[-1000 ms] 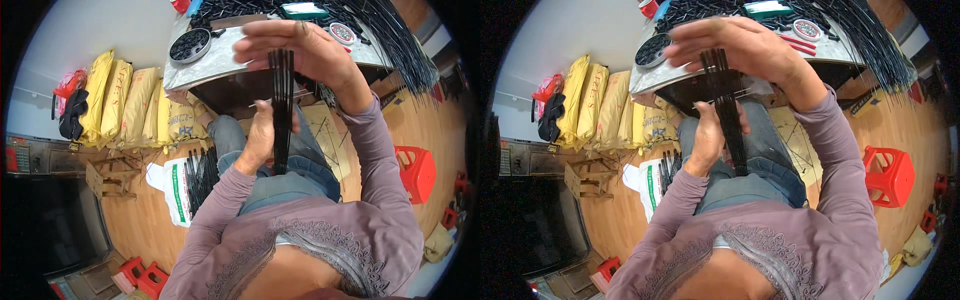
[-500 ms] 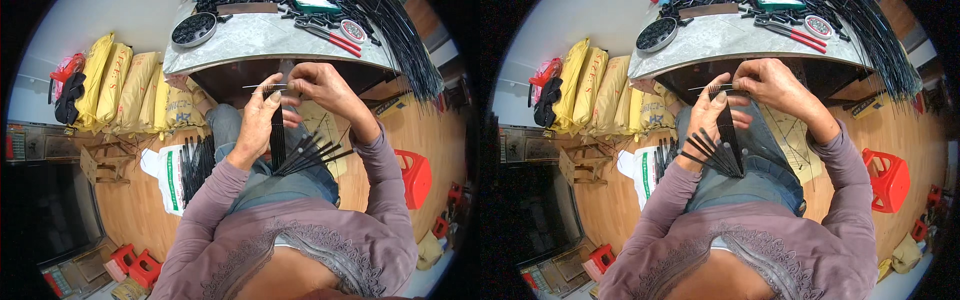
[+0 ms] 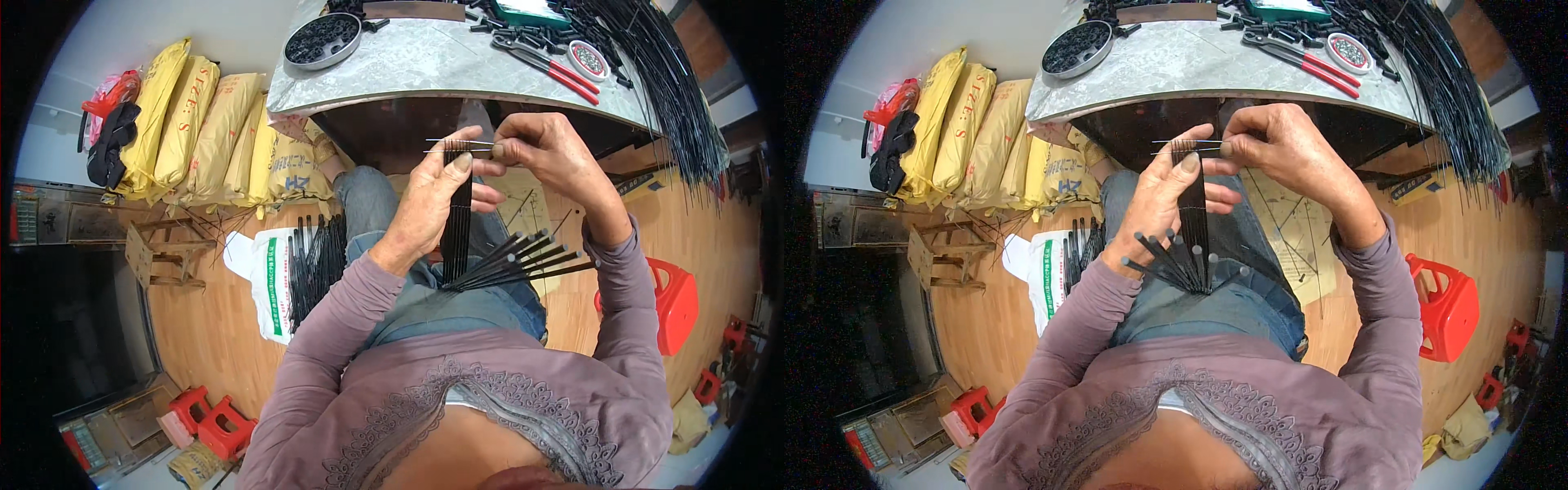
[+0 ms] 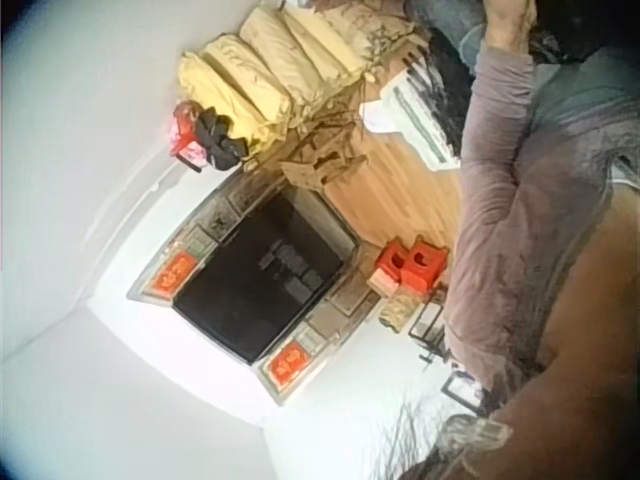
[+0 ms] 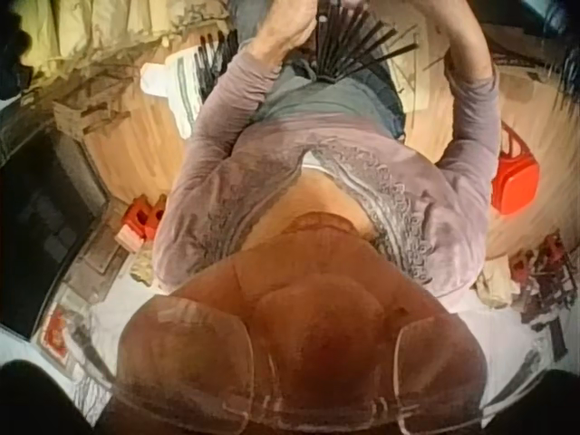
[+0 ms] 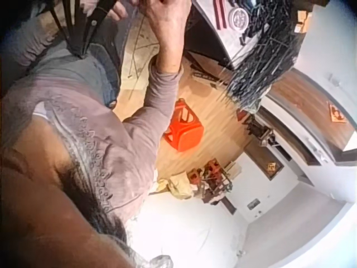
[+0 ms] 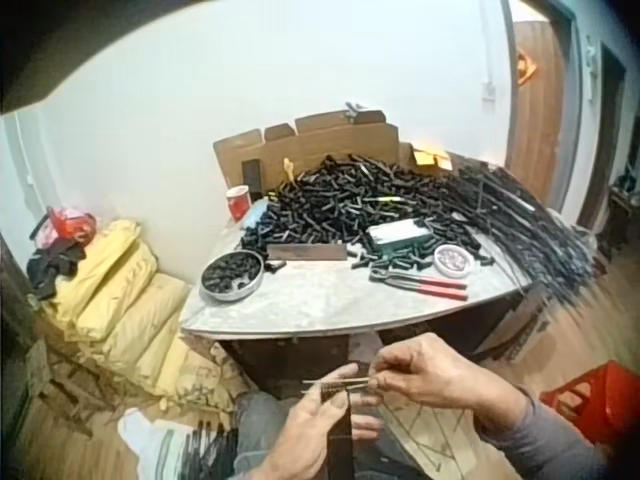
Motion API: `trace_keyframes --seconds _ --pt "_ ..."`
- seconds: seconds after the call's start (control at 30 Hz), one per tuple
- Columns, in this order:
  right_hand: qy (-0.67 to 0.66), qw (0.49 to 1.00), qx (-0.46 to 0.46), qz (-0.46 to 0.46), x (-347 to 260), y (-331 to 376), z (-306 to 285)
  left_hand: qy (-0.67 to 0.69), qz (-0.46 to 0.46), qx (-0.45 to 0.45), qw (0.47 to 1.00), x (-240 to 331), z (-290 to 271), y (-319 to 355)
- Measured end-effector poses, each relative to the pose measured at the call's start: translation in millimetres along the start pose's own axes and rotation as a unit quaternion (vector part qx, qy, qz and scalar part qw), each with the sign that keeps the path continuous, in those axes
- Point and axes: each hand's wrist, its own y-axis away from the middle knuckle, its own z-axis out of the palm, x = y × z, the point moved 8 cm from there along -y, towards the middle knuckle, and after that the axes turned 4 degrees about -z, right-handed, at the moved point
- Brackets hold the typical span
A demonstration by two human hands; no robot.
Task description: Bundling multiple black cables together using a mounting jig and pliers for tightening and cutting.
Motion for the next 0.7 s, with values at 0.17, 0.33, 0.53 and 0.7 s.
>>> trace_keyframes --seconds 0.17,0.33,0.53,0.7 --pt "0.061 0.998 -0.002 -0.014 -6.8 -1.4 -7.3 0.006 0.023 -0.002 1.000 -1.2 -0.8 -5.1" --pt "0.018 1.000 0.006 -0.019 2.6 -3.5 -5.4 0.017 -0.005 -0.009 1.000 -9.4 -8.2 -9.6" --pt "-0.196 0.976 -0.093 -0.015 22.4 -2.1 1.4 -0.021 0.008 0.007 1.000 -0.7 -16.1 -3.5" --pt "-0.219 0.924 -0.313 0.029 47.5 17.7 68.6 -0.126 0.018 0.005 0.992 6.9 -16.5 -13.8"
